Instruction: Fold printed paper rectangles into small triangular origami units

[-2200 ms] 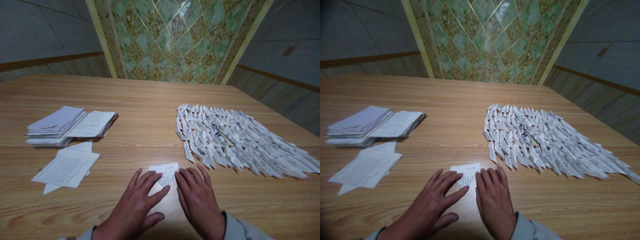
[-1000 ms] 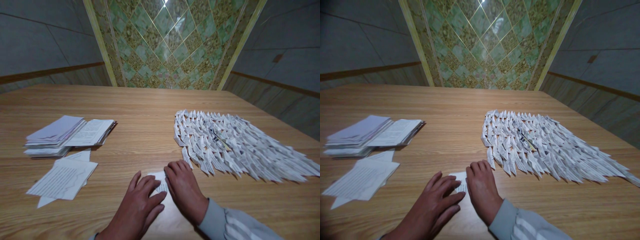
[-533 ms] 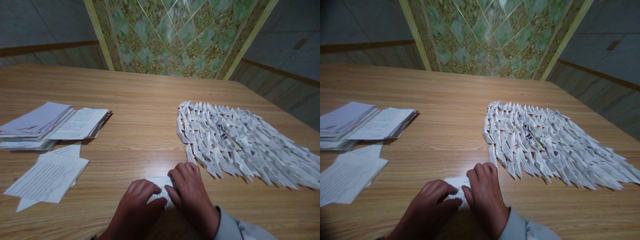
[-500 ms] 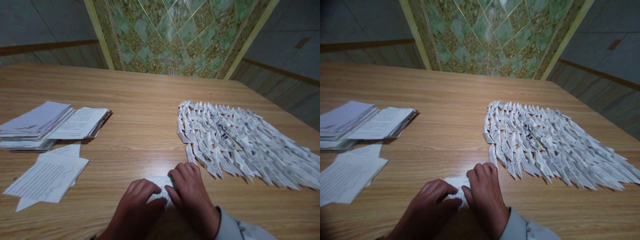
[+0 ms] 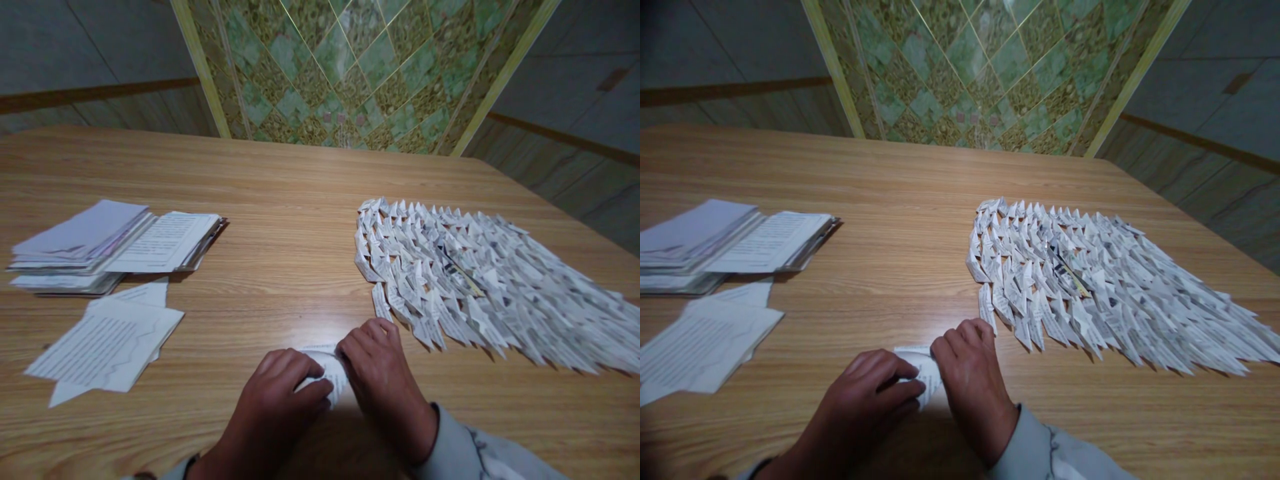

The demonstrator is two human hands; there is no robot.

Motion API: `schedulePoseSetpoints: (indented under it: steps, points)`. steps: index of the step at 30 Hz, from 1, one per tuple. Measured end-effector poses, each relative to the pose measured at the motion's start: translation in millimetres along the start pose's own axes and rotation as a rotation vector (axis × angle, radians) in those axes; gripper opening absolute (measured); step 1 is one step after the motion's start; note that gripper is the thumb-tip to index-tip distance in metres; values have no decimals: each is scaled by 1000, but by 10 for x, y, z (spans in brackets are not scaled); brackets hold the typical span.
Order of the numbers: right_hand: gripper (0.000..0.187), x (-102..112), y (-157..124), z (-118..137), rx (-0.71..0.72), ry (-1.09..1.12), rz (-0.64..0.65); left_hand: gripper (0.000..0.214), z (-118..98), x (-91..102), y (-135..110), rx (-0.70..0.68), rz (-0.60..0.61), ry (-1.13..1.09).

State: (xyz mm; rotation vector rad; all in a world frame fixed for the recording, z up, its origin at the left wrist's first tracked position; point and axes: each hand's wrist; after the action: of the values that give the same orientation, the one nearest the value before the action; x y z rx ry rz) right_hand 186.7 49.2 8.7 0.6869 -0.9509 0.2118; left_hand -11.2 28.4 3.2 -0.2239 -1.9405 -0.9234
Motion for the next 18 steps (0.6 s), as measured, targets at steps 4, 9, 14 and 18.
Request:
schedulePoseSetpoints:
  steps: [4, 9, 14, 18]
  points:
    - [8, 27, -1, 28, 3, 29, 25, 11, -5, -4, 9, -15, 12, 57]
    - [13, 82, 27, 64, 13, 6, 56, 11, -49, 17, 27, 21, -35, 139]
    - [20, 110, 32, 86, 28, -68, 46, 24, -24, 23, 20, 20, -11, 114]
    - [23, 95, 20, 80, 52, -72, 20, 22, 23, 50, 30, 65, 83, 6]
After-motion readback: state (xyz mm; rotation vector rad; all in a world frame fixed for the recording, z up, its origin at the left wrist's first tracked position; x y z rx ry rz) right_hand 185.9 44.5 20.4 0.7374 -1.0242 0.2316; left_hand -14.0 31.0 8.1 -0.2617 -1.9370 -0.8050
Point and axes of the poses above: each hand's wrist, its own y-axis towards the middle knuckle, its own x-axis out of the back of the hand, z = x × y, and after that the axes turned 5 degrees about y, right-handed
